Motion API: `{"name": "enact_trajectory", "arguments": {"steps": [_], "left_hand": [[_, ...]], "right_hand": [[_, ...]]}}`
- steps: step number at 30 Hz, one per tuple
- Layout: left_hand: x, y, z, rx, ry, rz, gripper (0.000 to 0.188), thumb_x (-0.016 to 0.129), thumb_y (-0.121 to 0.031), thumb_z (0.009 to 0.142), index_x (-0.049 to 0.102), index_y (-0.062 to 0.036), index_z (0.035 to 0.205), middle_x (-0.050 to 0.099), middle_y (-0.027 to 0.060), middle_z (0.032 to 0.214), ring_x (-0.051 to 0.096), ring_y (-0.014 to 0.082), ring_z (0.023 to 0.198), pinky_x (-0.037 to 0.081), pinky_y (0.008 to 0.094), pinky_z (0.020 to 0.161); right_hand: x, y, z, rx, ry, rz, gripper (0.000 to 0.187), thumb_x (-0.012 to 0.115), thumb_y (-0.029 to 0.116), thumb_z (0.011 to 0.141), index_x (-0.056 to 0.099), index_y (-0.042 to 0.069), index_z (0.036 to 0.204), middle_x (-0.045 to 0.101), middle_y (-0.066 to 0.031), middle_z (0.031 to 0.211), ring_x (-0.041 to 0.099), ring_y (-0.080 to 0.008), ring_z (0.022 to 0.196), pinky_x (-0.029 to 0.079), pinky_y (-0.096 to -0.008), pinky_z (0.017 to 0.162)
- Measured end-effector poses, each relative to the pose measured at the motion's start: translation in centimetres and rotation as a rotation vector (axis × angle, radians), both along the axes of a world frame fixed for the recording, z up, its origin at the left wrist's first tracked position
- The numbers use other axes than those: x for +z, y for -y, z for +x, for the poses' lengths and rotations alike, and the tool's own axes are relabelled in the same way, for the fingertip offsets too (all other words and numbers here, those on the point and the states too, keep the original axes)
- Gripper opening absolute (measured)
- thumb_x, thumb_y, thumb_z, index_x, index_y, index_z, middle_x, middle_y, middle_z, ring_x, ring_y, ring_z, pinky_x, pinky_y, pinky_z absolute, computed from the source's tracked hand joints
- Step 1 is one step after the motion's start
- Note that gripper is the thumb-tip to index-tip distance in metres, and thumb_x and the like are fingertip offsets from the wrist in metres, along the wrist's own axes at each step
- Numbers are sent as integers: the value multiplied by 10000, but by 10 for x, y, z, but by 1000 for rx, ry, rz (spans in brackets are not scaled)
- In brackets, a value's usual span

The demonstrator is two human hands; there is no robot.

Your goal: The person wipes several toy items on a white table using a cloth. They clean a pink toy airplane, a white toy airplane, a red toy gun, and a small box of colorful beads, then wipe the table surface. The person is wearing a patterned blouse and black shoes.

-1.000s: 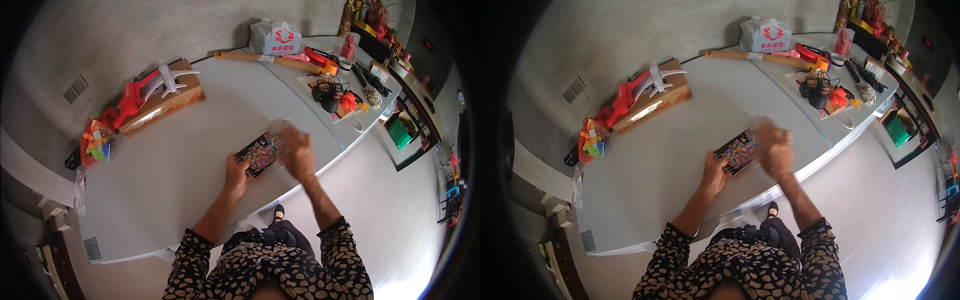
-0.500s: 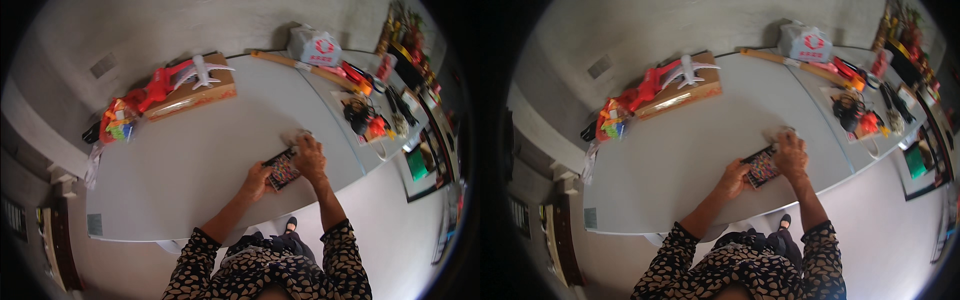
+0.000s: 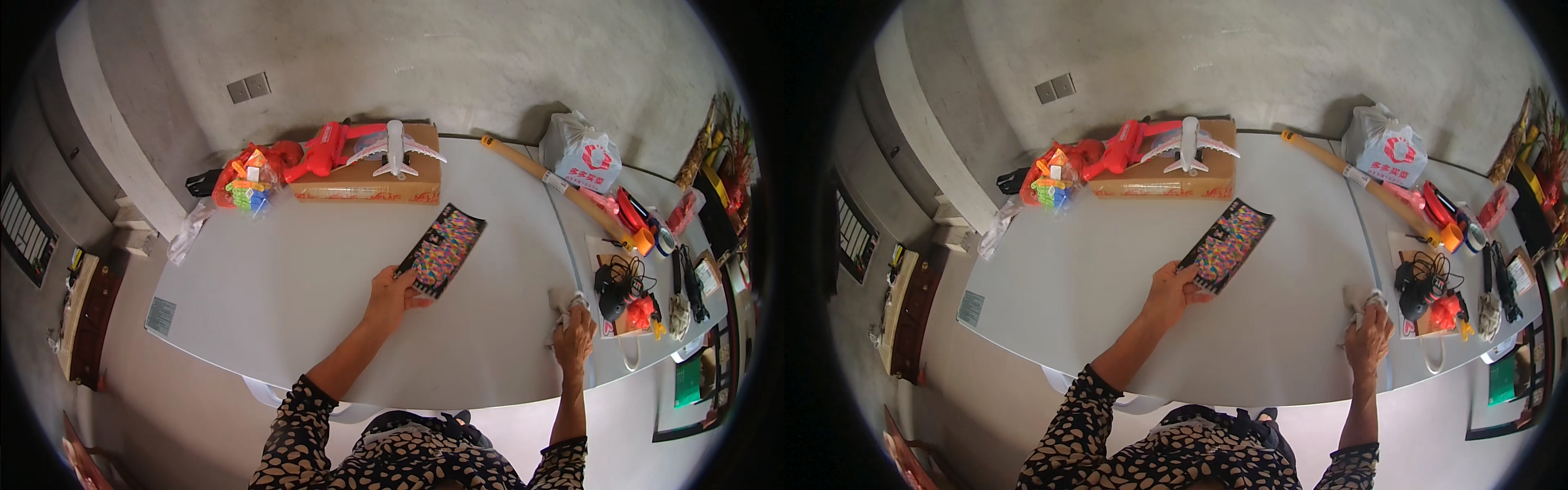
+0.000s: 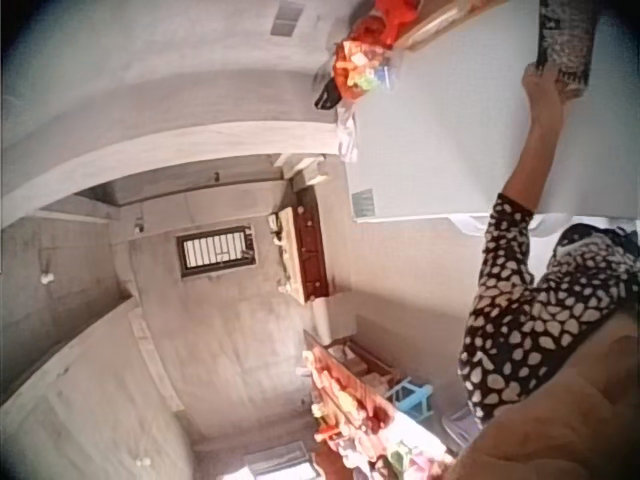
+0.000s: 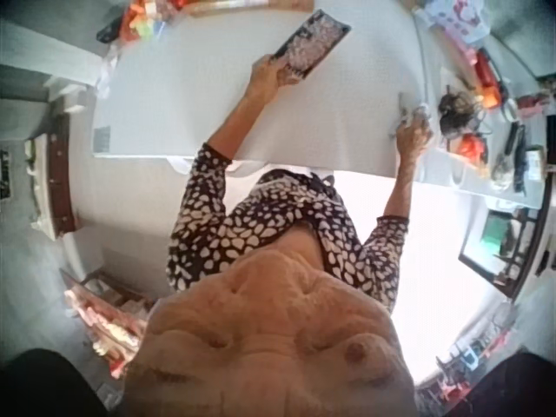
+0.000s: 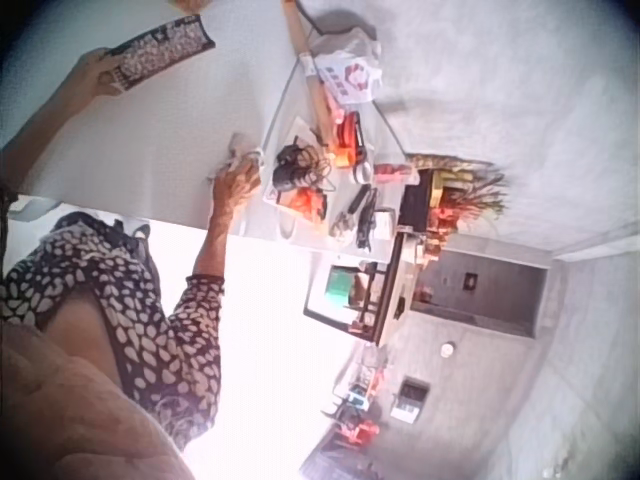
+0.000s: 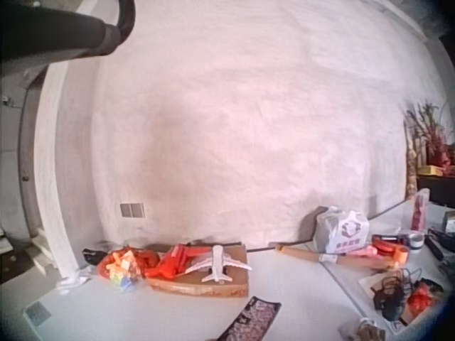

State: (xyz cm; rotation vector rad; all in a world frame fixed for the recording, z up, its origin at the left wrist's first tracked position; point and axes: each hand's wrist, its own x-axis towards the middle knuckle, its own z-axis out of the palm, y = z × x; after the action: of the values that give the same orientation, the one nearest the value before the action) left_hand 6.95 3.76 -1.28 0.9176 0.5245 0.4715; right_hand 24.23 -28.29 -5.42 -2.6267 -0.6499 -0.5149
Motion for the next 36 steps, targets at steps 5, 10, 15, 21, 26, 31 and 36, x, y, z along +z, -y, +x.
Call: {"name": "enact_trajectory", "arguments": {"steps": [5,10,15,21,26,31,36], "left_hand": [[0,-4,45,208,81,-12,211,535,-95,910,490,80,1021,632,144,920,660,226,730,594,326,616],[2,-18,85,331,95,-39,145,551,-55,889,478,56,947,601,133,872,627,225,690,602,344,611],[7,-33,108,384,84,-34,151,537,-56,896,476,71,951,600,144,881,629,236,696,607,347,599],[13,-44,129,415,33,36,173,535,-72,904,508,83,976,613,159,897,649,250,702,602,358,612],[2,-59,148,446,20,44,154,562,-76,897,507,68,913,588,133,843,625,232,669,605,372,599],[-10,-75,165,521,20,32,173,577,-90,899,494,60,921,587,131,840,630,239,670,603,384,578],[-16,-91,174,572,63,18,196,591,-117,903,499,45,964,601,129,872,643,255,694,600,383,576]], "right_hand": [[0,6,-3,51,29,-6,491,638,28,703,506,62,1174,482,-135,1233,461,-395,1102,447,-487,895],[0,11,-1,65,34,-28,498,656,17,694,514,78,1167,479,-106,1234,456,-372,1112,493,-469,859],[3,9,-3,75,21,-19,486,651,21,694,521,53,1161,478,-121,1228,457,-370,1097,498,-470,845],[6,11,-1,123,50,-1,517,649,23,669,519,25,1170,473,-139,1241,452,-379,1091,476,-466,867],[9,11,-2,132,30,13,526,649,15,659,522,28,1170,473,-137,1247,446,-379,1100,469,-462,879],[9,10,-2,133,16,19,538,657,11,654,520,35,1174,471,-131,1252,440,-382,1118,462,-466,893],[11,10,-3,123,-33,24,519,649,4,657,540,40,1162,484,-143,1259,451,-381,1134,445,-474,923]]}}
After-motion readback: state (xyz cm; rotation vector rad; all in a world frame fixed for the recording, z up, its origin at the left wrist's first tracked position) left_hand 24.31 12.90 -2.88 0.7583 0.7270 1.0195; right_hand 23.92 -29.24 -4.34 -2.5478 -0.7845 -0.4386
